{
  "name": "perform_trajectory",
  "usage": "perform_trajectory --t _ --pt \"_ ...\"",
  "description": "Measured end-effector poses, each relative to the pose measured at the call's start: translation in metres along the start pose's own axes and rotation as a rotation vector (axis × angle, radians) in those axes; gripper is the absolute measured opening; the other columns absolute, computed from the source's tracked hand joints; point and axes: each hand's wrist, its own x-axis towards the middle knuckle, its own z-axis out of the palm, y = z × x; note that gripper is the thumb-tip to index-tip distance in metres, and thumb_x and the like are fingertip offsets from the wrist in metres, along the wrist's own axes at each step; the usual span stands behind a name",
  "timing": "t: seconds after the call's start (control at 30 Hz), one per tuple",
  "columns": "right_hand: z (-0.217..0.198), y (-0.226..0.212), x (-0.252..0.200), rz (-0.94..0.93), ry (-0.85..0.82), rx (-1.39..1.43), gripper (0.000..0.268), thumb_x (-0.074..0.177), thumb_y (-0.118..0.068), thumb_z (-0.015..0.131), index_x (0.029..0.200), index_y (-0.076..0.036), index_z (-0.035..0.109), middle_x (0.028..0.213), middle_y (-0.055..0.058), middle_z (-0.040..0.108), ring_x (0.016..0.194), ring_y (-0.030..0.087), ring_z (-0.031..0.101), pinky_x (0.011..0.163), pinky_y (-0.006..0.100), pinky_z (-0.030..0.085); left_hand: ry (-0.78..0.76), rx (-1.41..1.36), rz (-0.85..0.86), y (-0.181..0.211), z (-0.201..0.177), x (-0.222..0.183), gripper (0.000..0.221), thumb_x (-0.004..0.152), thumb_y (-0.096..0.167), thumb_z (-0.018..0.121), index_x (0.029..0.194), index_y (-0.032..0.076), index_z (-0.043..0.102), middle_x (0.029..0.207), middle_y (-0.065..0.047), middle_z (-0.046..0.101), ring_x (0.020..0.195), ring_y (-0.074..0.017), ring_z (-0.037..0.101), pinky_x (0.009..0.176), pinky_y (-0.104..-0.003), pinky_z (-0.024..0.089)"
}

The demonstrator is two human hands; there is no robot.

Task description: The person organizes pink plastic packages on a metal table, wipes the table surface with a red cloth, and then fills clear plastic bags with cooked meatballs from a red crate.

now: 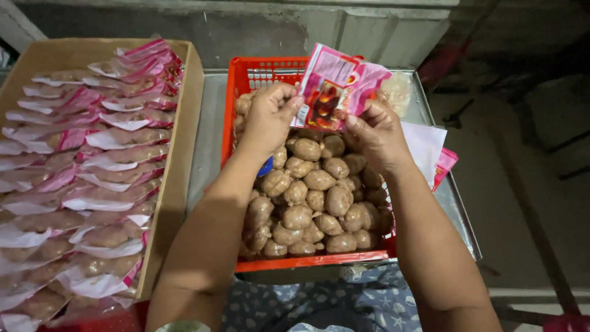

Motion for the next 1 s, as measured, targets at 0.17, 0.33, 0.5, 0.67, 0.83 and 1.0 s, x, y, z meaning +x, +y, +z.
perform_trajectory --t 0.17,0.33,0.5,0.67,0.83,1.0 --pt "0.009 -0.014 -0.008 -0.075 -0.075 0.01 0.015 0.091 -0.003 0.078 0.097 -0.001 0.066 0.086 0.011 0.069 0.077 0.015 0.07 0.07 0.031 0.064 0.044 0.0 -0.013 -0.006 -0.004 -0.002 0.003 0.101 0.01 0.068 0.103 0.008 0.067 0.071 0.004 0.062 0.065 -0.0004 0.051 0.058 -0.015 0.042" --pt "0.009 -0.016 -0.007 0.088 -0.121 0.32 0.043 0.101 -0.03 0.061 0.138 -0.012 0.05 0.098 0.01 0.072 0.076 0.018 0.075 0.066 0.036 0.068 0.044 0.006 -0.039 0.017 0.005 -0.007 0.004 0.1 0.007 0.068 0.105 0.008 0.068 0.072 0.005 0.064 0.065 0.0004 0.051 0.059 -0.014 0.042" --pt "0.016 -0.021 -0.006 0.097 -0.038 0.249 0.041 0.099 -0.038 0.063 0.133 -0.018 0.054 0.093 0.004 0.07 0.071 0.015 0.073 0.06 0.031 0.067 0.016 0.075 0.007 0.016 0.005 -0.008 0.003 0.1 0.006 0.068 0.103 0.006 0.069 0.072 0.004 0.064 0.066 -0.0005 0.049 0.059 -0.015 0.041" --pt "0.003 -0.02 -0.003 0.194 -0.099 0.458 0.041 0.099 -0.057 0.053 0.114 -0.021 0.067 0.103 0.01 0.073 0.083 0.025 0.078 0.065 0.037 0.068 -0.004 0.052 0.018 0.001 0.005 -0.006 0.003 0.1 0.006 0.068 0.102 0.006 0.07 0.073 0.004 0.063 0.068 -0.0016 0.048 0.06 -0.016 0.041" --pt "0.036 -0.056 -0.01 0.132 0.209 0.298 0.061 0.091 -0.067 0.047 0.115 -0.015 0.066 0.089 0.007 0.071 0.069 0.019 0.072 0.051 0.034 0.065 0.024 0.063 0.037 0.007 0.006 -0.008 0.007 0.099 0.006 0.069 0.106 0.005 0.07 0.084 0.0 0.07 0.079 -0.0029 0.056 0.073 -0.019 0.049" --pt "0.036 -0.045 -0.002 0.175 0.388 0.101 0.014 0.092 -0.026 0.063 0.085 -0.014 0.066 0.064 -0.004 0.061 0.051 0.012 0.063 0.046 0.029 0.056 0.071 0.147 0.075 0.016 0.01 -0.012 0.008 0.098 0.008 0.071 0.106 0.006 0.072 0.091 -0.004 0.074 0.083 -0.0058 0.057 0.079 -0.023 0.051"
